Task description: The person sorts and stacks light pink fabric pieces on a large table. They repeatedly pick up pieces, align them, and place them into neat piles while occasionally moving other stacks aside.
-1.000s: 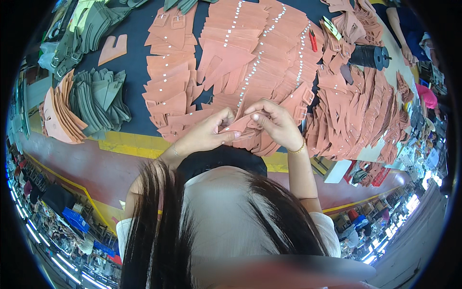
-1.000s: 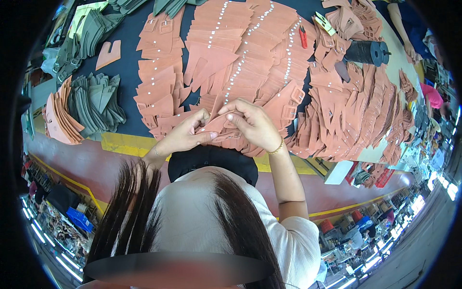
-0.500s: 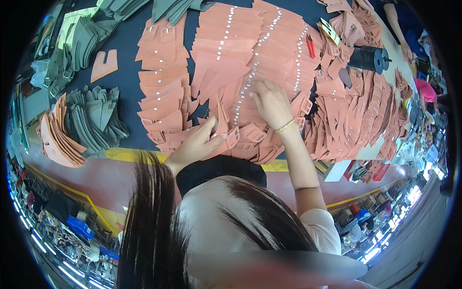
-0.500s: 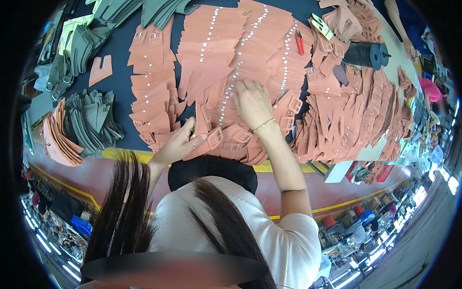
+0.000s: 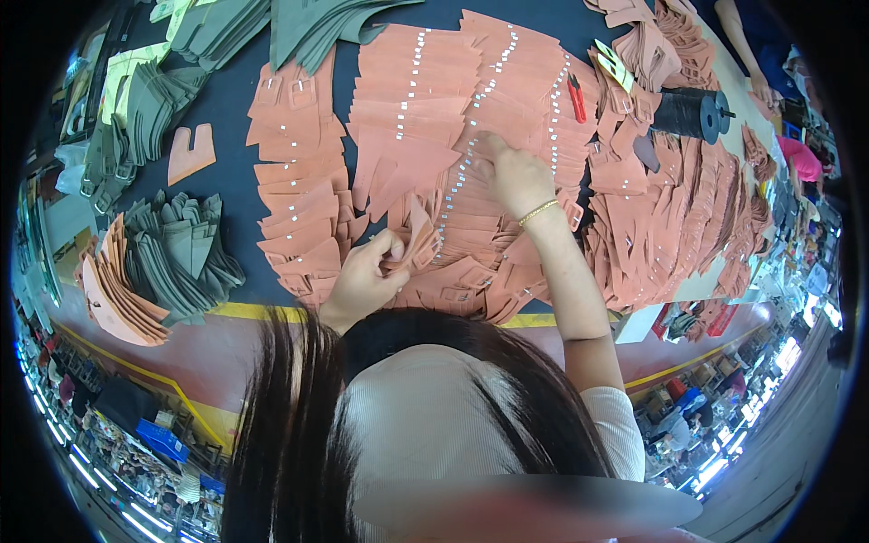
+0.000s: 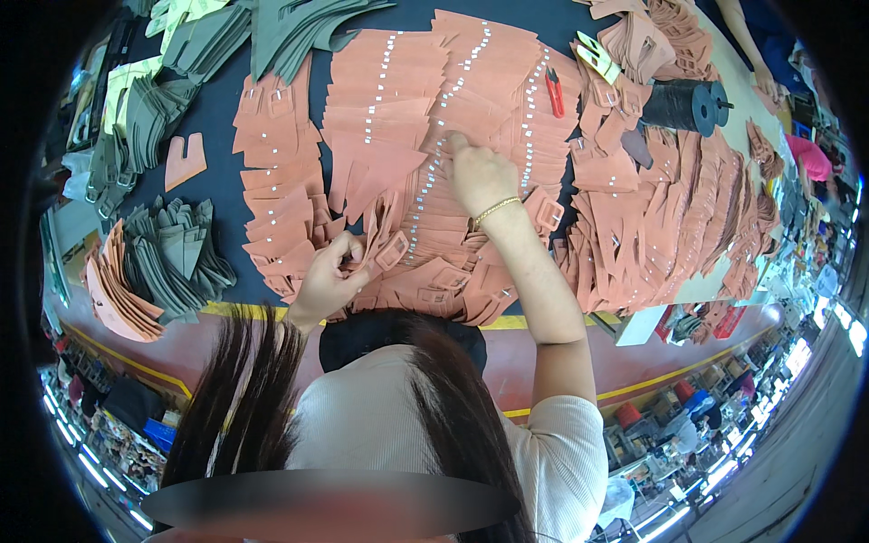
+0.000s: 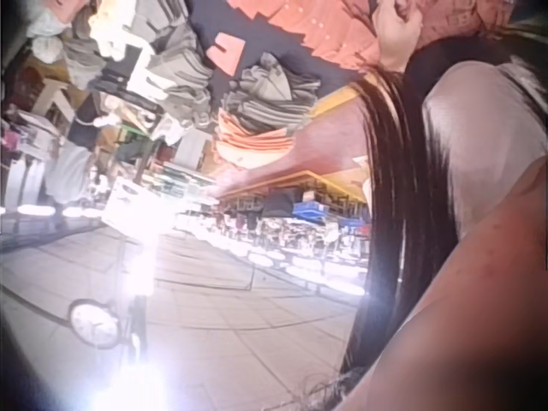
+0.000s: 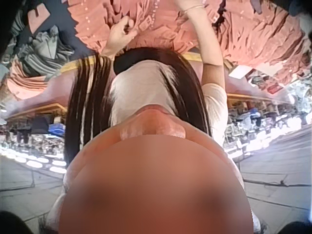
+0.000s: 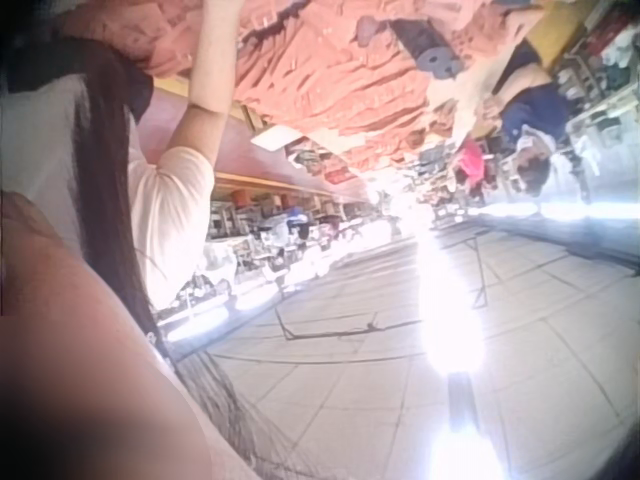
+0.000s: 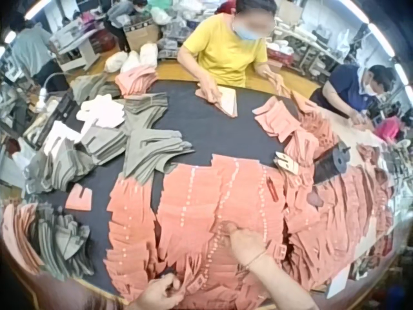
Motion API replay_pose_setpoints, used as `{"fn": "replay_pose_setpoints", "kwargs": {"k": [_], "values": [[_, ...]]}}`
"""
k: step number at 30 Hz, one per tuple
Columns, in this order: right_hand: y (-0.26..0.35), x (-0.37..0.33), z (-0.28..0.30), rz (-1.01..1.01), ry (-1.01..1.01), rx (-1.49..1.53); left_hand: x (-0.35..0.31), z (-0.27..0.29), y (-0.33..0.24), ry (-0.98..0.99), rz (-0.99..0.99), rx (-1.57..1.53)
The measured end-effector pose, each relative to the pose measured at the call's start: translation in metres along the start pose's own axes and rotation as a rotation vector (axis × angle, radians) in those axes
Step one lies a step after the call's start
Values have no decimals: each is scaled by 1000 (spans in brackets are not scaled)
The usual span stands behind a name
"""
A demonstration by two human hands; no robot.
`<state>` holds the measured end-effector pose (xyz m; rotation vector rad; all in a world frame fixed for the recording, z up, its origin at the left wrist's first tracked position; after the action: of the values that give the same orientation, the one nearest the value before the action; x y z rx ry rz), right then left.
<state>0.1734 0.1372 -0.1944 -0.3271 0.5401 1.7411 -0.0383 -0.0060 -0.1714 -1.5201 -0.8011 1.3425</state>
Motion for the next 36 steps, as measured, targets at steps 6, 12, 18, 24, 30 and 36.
{"fn": "replay_pose_setpoints", "kwargs": {"k": [6,12,18,24,30,36], "values": [[-7,12,13,-57,-41,-39,5,3,-5,-35,-20,-15],[-44,42,34,131,-608,-63,8,3,1,-51,71,-220],[-59,79,38,-19,-84,109,12,-1,1,-25,55,-322],[-44,76,37,40,-129,-24,32,1,-30,254,115,231],[-46,62,18,-17,1,546,112,-18,-58,344,-619,692],[-58,69,-28,-36,-231,921,186,-31,-59,515,-333,530]]}}
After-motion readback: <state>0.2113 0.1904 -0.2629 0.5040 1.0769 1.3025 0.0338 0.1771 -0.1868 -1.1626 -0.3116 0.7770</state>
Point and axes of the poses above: each hand's wrist, its own x-axis towards the middle knuckle, its own z-axis out of the back of the hand, y = z × x, the point moved 3 cm from there along x, towards the middle knuckle, and after that the axes turned 4 degrees about -x, right-handed, at the moved point
